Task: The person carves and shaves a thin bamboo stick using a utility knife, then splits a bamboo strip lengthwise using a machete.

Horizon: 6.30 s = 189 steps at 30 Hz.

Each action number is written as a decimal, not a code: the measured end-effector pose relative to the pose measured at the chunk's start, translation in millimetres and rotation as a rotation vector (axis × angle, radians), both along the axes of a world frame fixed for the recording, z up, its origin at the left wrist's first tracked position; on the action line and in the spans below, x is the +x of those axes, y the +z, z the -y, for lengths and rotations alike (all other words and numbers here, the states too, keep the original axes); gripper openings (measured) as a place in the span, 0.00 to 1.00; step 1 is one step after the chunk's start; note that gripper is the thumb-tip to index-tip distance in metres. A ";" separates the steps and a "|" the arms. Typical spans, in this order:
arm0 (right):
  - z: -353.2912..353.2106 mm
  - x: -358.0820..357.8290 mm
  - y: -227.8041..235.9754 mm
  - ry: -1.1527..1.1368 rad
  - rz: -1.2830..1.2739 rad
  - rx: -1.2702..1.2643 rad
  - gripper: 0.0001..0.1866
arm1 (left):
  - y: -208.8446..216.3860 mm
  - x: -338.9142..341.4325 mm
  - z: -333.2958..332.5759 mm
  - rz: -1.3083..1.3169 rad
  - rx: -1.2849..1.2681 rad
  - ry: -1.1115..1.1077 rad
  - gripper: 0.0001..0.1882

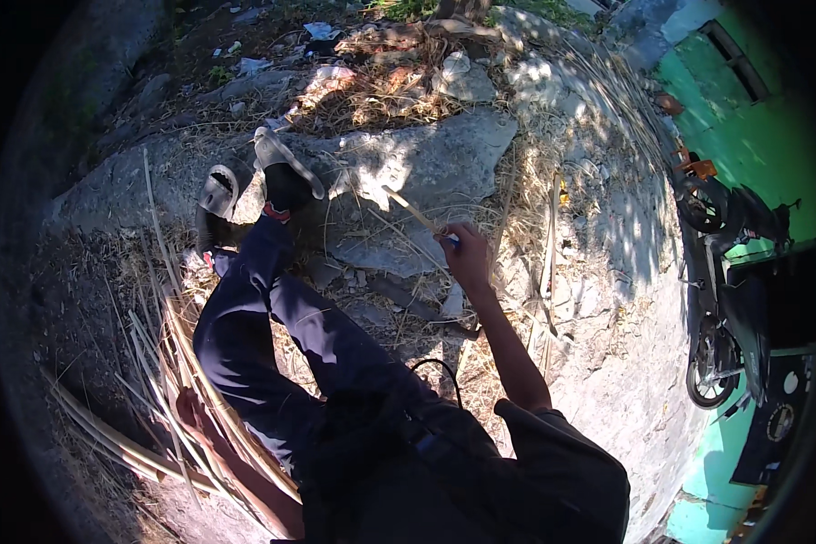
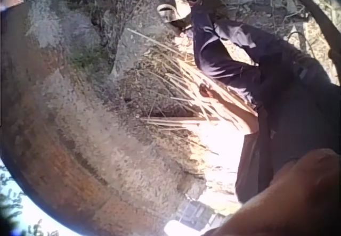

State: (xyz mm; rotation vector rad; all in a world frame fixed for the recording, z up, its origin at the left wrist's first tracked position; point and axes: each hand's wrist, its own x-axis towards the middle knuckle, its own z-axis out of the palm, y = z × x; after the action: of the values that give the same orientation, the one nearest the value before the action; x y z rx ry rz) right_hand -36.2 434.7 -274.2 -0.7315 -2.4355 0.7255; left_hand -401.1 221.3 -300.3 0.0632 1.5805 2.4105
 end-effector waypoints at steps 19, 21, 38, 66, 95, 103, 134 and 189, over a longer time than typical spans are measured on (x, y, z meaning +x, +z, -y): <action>148.9 -82.9 88.4 0.940 -0.057 -0.647 0.14 | 132.9 240.3 247.3 -0.245 -0.251 0.167 0.13; 83.8 -60.1 64.1 0.631 -0.018 -0.748 0.15 | 139.5 242.7 273.7 -0.233 -0.303 0.262 0.11; 8.1 347.9 -288.4 -0.732 0.976 -0.502 0.22 | 325.2 320.8 551.2 -1.060 -2.046 1.009 0.19; 36.7 178.4 -237.7 -0.365 0.703 -0.218 0.35 | 345.2 316.6 402.0 -0.790 -0.731 0.838 0.25; 65.5 214.3 -190.7 0.038 0.792 -0.104 0.30 | 394.8 260.1 225.3 -0.919 -0.203 0.155 0.13; 38.6 247.6 -157.6 0.009 0.650 -0.756 0.24 | 397.9 229.2 172.5 -0.790 0.184 -0.057 0.09; 206.0 65.4 317.6 0.859 -0.362 -0.815 0.11 | 371.3 229.1 133.6 -0.829 0.411 -0.348 0.28; 163.5 100.3 358.2 0.597 -0.329 -0.547 0.16 | 189.2 170.1 110.3 -0.881 -0.483 -0.469 0.33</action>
State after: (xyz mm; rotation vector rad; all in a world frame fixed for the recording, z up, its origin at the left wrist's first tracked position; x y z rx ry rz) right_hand 64.1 271.2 84.0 -0.0210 -2.1511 1.6370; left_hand -231.0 111.1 -111.1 1.3728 2.1088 1.6306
